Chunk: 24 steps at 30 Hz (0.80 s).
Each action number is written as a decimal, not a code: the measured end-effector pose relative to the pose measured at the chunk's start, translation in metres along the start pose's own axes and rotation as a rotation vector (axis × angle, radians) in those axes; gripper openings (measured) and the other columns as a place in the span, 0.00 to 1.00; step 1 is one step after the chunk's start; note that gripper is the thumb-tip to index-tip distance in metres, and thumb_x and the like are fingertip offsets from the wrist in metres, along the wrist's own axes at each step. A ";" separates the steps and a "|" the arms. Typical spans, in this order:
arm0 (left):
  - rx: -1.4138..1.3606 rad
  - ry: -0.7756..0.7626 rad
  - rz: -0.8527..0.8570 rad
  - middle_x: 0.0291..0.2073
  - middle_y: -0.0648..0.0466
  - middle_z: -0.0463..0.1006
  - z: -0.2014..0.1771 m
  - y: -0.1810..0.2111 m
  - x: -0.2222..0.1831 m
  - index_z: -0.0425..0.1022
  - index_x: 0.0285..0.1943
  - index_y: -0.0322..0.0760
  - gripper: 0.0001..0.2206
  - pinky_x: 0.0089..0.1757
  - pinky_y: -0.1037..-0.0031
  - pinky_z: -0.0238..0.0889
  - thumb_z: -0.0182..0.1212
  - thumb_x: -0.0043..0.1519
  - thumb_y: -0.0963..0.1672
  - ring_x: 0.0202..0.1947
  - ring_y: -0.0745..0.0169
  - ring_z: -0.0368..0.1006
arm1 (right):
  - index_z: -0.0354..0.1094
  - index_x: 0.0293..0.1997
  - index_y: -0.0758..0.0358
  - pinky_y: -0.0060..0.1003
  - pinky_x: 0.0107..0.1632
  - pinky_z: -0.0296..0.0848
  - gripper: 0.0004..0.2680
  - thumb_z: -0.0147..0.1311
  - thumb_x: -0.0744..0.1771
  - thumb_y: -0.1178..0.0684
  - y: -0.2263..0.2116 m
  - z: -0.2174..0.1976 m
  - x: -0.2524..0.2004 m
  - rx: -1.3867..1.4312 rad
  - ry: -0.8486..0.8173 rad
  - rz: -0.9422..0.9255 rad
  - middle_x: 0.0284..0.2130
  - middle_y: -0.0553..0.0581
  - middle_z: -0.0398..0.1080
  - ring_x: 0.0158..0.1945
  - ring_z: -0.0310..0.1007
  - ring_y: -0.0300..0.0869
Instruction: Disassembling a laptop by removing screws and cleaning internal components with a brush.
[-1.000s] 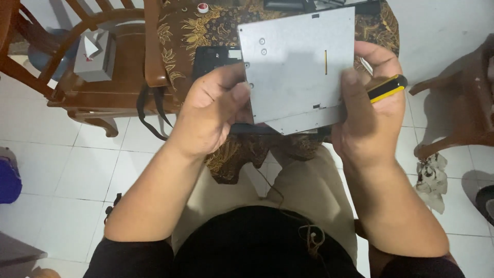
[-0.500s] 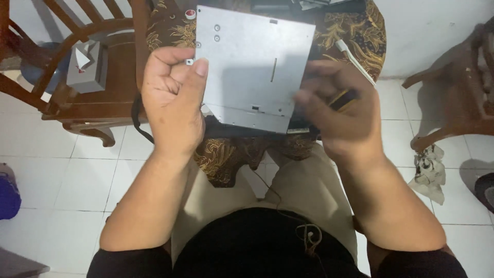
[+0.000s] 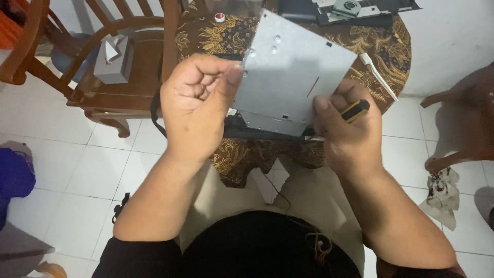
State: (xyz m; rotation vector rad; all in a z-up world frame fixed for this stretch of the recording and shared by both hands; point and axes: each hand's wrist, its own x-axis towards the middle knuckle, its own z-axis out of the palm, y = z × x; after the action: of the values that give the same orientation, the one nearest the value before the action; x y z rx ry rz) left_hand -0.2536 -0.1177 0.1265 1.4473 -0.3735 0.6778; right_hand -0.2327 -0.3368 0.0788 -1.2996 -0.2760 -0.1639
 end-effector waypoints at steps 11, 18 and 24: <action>-0.101 -0.185 -0.038 0.38 0.59 0.72 -0.010 -0.026 0.012 0.69 0.54 0.40 0.10 0.38 0.81 0.63 0.51 0.66 0.37 0.35 0.73 0.66 | 0.58 0.40 0.60 0.33 0.30 0.61 0.06 0.55 0.69 0.61 -0.008 0.001 -0.008 -0.103 0.056 -0.051 0.19 0.49 0.56 0.22 0.57 0.36; -0.312 0.056 -0.163 0.43 0.44 0.83 0.008 -0.051 0.010 0.71 0.52 0.36 0.14 0.45 0.70 0.79 0.70 0.61 0.38 0.43 0.59 0.82 | 0.67 0.53 0.71 0.39 0.46 0.84 0.14 0.62 0.64 0.56 -0.026 0.018 -0.027 -0.122 0.073 -0.058 0.40 0.66 0.78 0.42 0.81 0.47; -0.396 0.197 -0.149 0.42 0.42 0.83 0.007 -0.055 0.010 0.72 0.49 0.36 0.13 0.47 0.68 0.77 0.71 0.60 0.40 0.41 0.59 0.81 | 0.65 0.60 0.69 0.34 0.40 0.79 0.18 0.61 0.65 0.57 -0.037 0.025 -0.034 -0.202 -0.001 -0.114 0.44 0.68 0.79 0.36 0.79 0.44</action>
State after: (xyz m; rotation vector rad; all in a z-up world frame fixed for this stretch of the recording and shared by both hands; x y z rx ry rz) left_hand -0.2103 -0.1217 0.0903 1.0114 -0.2275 0.5815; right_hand -0.2778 -0.3233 0.1095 -1.4844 -0.3409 -0.2941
